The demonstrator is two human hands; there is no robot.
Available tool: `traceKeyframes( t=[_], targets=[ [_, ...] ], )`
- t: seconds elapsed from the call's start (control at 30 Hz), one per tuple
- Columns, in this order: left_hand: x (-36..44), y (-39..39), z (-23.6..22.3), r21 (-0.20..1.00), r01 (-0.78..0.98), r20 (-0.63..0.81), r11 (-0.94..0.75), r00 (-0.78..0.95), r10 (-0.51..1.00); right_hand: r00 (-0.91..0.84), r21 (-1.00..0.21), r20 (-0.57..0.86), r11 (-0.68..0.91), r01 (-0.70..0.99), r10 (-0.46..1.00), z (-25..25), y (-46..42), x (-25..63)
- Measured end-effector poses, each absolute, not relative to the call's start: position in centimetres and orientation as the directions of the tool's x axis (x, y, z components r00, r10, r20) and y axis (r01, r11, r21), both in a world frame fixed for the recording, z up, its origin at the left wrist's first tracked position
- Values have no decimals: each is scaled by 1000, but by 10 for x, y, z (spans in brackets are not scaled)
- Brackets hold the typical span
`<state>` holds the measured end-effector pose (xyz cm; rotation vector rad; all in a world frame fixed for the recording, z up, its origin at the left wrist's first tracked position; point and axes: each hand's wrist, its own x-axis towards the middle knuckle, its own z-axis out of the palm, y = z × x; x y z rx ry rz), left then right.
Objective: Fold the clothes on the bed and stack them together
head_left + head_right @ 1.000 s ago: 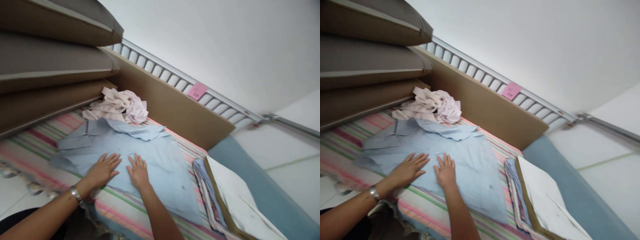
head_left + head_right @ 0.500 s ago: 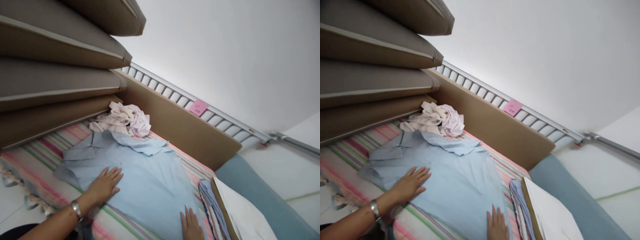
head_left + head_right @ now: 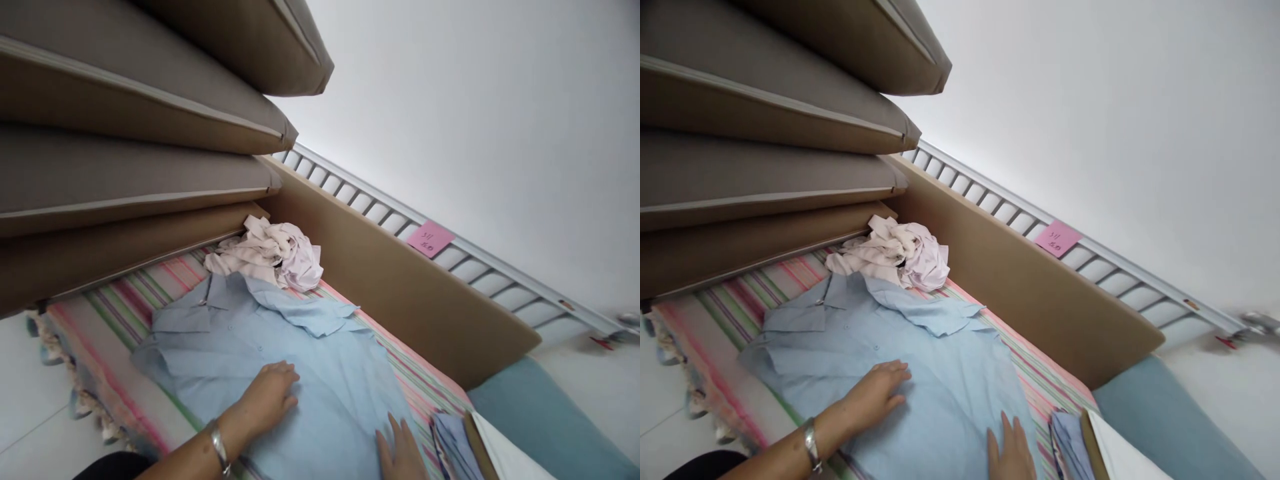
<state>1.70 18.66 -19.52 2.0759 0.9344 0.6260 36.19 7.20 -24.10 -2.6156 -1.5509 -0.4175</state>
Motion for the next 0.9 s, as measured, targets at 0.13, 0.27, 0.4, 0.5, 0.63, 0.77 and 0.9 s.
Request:
traceKeyframes(
  t=[0.13,0.27,0.4,0.5,0.63,0.77,0.9],
  targets=[
    [10,211,-201,834,400,100,-380,566,818,302,113,208,-330,937,930,-205,156,304],
    [5,229,-209,858,393,93,-332,516,851,264,201,149,-290,935,953,-183,241,262],
    [8,231,-206,892,365,55,-265,494,868,257,222,125,-280,934,958,-183,315,254],
    [15,231,-198,930,302,31,-211,506,862,219,234,74,-231,944,973,-191,357,254],
    [24,234,-188,963,239,-19,-122,513,858,150,281,-9,-141,949,989,-200,387,256],
    [31,234,-186,980,191,-53,-63,549,834,116,343,-25,-101,934,993,-200,392,264],
    [38,230,-192,993,116,-41,-27,545,837,64,395,-3,-57,917,998,-184,387,271]
  ],
)
